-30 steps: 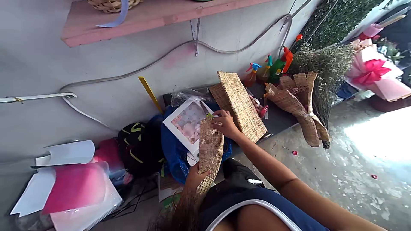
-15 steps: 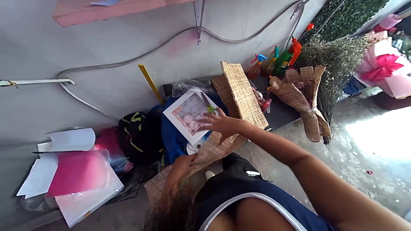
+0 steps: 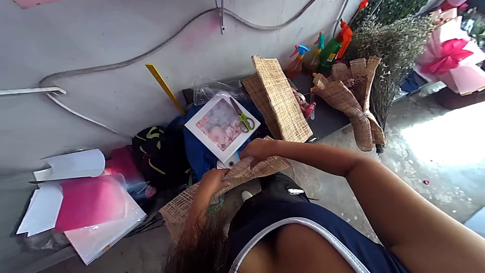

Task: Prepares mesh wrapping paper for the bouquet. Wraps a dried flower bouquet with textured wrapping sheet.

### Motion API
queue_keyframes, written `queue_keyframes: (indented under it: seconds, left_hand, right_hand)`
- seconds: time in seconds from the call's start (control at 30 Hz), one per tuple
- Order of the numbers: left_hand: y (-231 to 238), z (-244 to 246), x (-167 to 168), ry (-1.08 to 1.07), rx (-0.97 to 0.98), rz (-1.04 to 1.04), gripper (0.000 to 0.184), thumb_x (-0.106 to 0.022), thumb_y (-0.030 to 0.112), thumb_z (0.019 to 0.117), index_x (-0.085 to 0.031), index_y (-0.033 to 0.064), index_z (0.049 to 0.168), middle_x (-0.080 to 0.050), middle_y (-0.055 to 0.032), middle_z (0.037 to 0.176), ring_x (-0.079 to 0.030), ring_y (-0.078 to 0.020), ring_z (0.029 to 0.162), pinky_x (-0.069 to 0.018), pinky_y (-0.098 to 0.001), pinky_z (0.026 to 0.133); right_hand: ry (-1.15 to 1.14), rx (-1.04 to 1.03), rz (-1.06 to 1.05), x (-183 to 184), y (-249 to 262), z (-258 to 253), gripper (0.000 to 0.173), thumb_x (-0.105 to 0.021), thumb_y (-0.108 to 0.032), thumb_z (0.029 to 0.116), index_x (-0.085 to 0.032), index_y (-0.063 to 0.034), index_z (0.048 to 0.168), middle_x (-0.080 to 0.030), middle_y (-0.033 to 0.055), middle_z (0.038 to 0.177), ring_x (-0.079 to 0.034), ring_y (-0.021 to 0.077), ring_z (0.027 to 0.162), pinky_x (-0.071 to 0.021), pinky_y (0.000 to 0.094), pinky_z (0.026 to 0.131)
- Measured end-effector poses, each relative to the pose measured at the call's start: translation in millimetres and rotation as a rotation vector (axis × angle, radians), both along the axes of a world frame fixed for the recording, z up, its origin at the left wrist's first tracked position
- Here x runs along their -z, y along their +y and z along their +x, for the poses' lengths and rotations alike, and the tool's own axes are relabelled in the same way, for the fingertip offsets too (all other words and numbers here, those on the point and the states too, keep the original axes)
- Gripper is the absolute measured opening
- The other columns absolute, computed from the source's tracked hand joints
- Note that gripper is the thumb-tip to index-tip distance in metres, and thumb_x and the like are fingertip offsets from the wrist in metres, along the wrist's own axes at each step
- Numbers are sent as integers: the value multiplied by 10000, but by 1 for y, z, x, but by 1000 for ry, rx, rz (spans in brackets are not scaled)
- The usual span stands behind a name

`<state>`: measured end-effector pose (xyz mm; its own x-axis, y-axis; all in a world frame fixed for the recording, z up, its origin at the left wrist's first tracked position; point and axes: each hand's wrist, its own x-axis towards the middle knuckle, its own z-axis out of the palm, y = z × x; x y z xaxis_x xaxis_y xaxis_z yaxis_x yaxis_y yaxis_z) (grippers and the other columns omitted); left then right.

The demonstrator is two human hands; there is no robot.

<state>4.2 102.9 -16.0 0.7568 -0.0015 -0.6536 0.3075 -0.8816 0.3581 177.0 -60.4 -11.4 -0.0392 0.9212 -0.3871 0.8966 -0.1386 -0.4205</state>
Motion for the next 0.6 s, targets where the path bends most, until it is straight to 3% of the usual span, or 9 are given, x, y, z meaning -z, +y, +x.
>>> queue_keyframes:
  seconds: [0.07, 0.13, 0.23, 0.27, 0.33, 0.37, 0.47, 0.53, 0.6]
  left_hand:
    - [-1, -1, 2, -4, 2, -1, 503, -715, 257, 965, -595, 45, 1404, -654, -254, 1288, -598, -432, 1243, -411, -618, 1076]
    - [-2, -2, 4, -22, -12, -11, 505, -721, 266, 960, -601, 39, 1394, -662, -254, 1273, -605, -433, 1235, -412, -623, 1070]
    - [1, -5, 8, -43, -18, 2, 486, -728, 257, 954, -615, 58, 1383, -677, -242, 1251, -623, -435, 1208, -429, -636, 1048]
    - [3, -7, 10, -36, -20, 18, 464, -724, 247, 955, -625, 64, 1370, -681, -237, 1243, -626, -433, 1199, -433, -638, 1041]
    - [11, -15, 16, -9, -53, 35, 450, -724, 229, 953, -631, 72, 1365, -674, -238, 1258, -615, -436, 1215, -425, -647, 1044]
    - [15, -19, 19, 9, -77, 39, 463, -727, 234, 952, -624, 79, 1376, -667, -234, 1277, -607, -434, 1230, -422, -644, 1053]
    - [20, -30, 26, 34, -126, 21, 498, -742, 257, 944, -615, 84, 1393, -658, -228, 1303, -599, -424, 1251, -420, -627, 1071]
    - [19, -32, 32, 42, -138, 2, 515, -741, 280, 947, -604, 81, 1402, -649, -222, 1321, -593, -411, 1265, -419, -607, 1088]
    - [16, -34, 37, 27, -140, -20, 513, -741, 284, 947, -609, 75, 1396, -650, -221, 1319, -595, -398, 1265, -417, -594, 1096]
  right_hand:
    - [14, 5, 20, 1, 1, 6, 391, -793, -337, 900, -716, -71, 1175, -738, 164, 1035, -700, 374, 1025, -532, 624, 864]
    - [38, -14, 68, 5, 3, 10, 322, -732, -284, 954, -714, 17, 1066, -723, 211, 944, -698, 409, 961, -517, 623, 838]
    - [78, -44, 174, 28, 2, 17, 315, -755, -299, 929, -727, 13, 961, -719, 182, 850, -713, 372, 873, -542, 593, 778]
    - [74, -39, 141, 28, 1, 19, 331, -757, -324, 930, -734, -6, 1019, -731, 172, 915, -715, 355, 931, -549, 575, 831]
    - [56, 18, -32, 14, -3, 28, 426, -715, -326, 970, -680, 10, 1230, -689, 222, 1172, -641, 399, 1154, -466, 605, 1012]
    - [17, 49, -63, 14, -5, 36, 441, -716, -322, 969, -667, 9, 1256, -678, 241, 1213, -623, 428, 1185, -437, 647, 1027]
    - [-23, 116, -45, 12, -11, 45, 498, -723, -372, 957, -652, -13, 1295, -599, 230, 1320, -549, 435, 1267, -434, 653, 1015]
    - [-17, 107, -6, 11, -10, 35, 746, -807, -467, 858, -541, -105, 1454, -530, 218, 1415, -462, 463, 1334, -362, 713, 1034]
    - [-88, 42, 18, 12, -6, 23, 884, -885, -467, 765, -493, -182, 1505, -531, 222, 1416, -447, 508, 1327, -337, 769, 1024]
